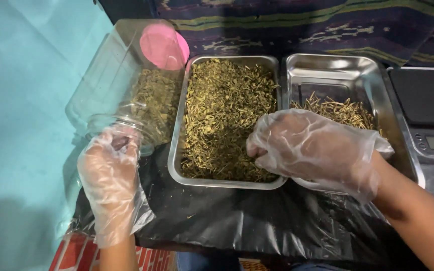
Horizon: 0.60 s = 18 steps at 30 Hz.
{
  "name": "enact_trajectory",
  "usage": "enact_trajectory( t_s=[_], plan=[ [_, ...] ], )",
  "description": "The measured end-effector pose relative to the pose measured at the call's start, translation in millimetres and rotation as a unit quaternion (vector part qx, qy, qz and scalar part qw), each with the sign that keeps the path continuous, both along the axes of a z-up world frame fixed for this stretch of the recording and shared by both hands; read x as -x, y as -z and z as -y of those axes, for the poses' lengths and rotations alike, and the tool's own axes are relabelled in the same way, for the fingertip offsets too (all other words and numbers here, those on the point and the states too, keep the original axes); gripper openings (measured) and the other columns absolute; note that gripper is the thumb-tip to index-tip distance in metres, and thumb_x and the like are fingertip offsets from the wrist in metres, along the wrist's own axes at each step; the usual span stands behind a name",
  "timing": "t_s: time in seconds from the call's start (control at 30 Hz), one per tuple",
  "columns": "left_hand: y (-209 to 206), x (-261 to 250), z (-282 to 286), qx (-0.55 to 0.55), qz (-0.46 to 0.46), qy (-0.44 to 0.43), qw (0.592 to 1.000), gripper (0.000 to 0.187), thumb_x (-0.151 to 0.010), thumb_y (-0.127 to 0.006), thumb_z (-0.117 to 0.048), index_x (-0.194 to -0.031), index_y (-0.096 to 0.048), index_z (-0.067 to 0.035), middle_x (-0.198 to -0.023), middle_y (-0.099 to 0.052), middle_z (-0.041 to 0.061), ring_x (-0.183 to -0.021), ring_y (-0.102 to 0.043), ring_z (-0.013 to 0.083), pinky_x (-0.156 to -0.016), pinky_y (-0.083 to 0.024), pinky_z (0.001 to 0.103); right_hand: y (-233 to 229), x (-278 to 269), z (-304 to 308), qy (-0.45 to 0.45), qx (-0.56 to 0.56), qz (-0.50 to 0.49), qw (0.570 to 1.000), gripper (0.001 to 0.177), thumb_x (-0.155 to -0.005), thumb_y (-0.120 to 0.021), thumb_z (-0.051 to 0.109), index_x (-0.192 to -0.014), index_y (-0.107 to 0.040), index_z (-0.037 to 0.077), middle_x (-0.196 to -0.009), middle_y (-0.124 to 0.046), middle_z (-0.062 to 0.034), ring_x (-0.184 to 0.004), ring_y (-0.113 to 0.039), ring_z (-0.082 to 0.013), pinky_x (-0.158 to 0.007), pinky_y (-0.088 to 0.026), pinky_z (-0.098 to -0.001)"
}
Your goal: Manually sorting dried tea leaves to remove stems and impurities using metal trays.
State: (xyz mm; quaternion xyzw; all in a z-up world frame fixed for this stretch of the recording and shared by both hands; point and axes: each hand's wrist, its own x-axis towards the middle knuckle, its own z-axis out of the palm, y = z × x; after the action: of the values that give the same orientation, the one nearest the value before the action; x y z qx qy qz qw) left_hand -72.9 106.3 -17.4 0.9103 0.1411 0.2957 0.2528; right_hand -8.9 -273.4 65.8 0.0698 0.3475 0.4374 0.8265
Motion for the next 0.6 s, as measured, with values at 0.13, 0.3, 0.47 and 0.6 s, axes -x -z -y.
enact_trajectory(
  t_s=[0.13, 0.3, 0.47, 0.6],
  plan=[
    [22.5, 1.3, -12.6, -0.089, 0.046, -0.004, 0.995, 0.013, -0.105, -0.092, -0.009, -0.111, -0.089, 0.002, -0.101, -0.088, 0.017, -0.088, -0.085, 0.0309, -0.081, -0.068, 0.040, -6.4, 2.3, -2.3, -0.003, 0.057, -0.027, 0.998, 0.028, -0.114, -0.066, 0.008, -0.132, -0.071, -0.013, -0.129, -0.062, -0.0307, -0.091, -0.083, -0.0252, -0.077, -0.086, -0.0364],
    [-61.9, 33.4, 44.8, 0.404, -0.016, -0.062, 0.912, 0.019, -0.103, -0.068, -0.016, -0.119, -0.074, -0.007, -0.121, -0.078, 0.012, -0.109, -0.079, 0.0243, -0.098, -0.066, 0.033, 1.4, 11.5, -12.0, 0.055, 0.115, -0.058, 0.990, 0.033, -0.116, -0.067, 0.024, -0.129, -0.079, -0.004, -0.118, -0.077, -0.0234, -0.084, -0.086, -0.0234, -0.069, -0.083, -0.0325],
    [-86.4, 64.4, 62.0, -0.100, 0.008, 0.016, 0.995, 0.024, -0.120, -0.079, -0.025, -0.114, -0.090, -0.005, -0.101, -0.088, 0.012, -0.085, -0.082, 0.0283, -0.083, -0.067, 0.041, 19.1, 15.7, -9.4, 0.031, 0.145, -0.001, 0.989, 0.029, -0.108, -0.070, 0.024, -0.124, -0.088, 0.009, -0.124, -0.079, -0.0141, -0.109, -0.080, -0.0230, -0.086, -0.079, -0.0314],
    [-107.8, 24.9, 89.7, -0.057, -0.019, 0.279, 0.958, 0.014, -0.109, -0.073, -0.030, -0.108, -0.085, -0.022, -0.095, -0.088, -0.002, -0.083, -0.082, 0.0193, -0.089, -0.062, 0.048, 4.7, 8.2, -7.8, 0.036, 0.073, -0.062, 0.995, 0.021, -0.110, -0.073, 0.018, -0.121, -0.085, 0.003, -0.124, -0.071, -0.0243, -0.092, -0.083, -0.0248, -0.070, -0.085, -0.0394]
  ],
)
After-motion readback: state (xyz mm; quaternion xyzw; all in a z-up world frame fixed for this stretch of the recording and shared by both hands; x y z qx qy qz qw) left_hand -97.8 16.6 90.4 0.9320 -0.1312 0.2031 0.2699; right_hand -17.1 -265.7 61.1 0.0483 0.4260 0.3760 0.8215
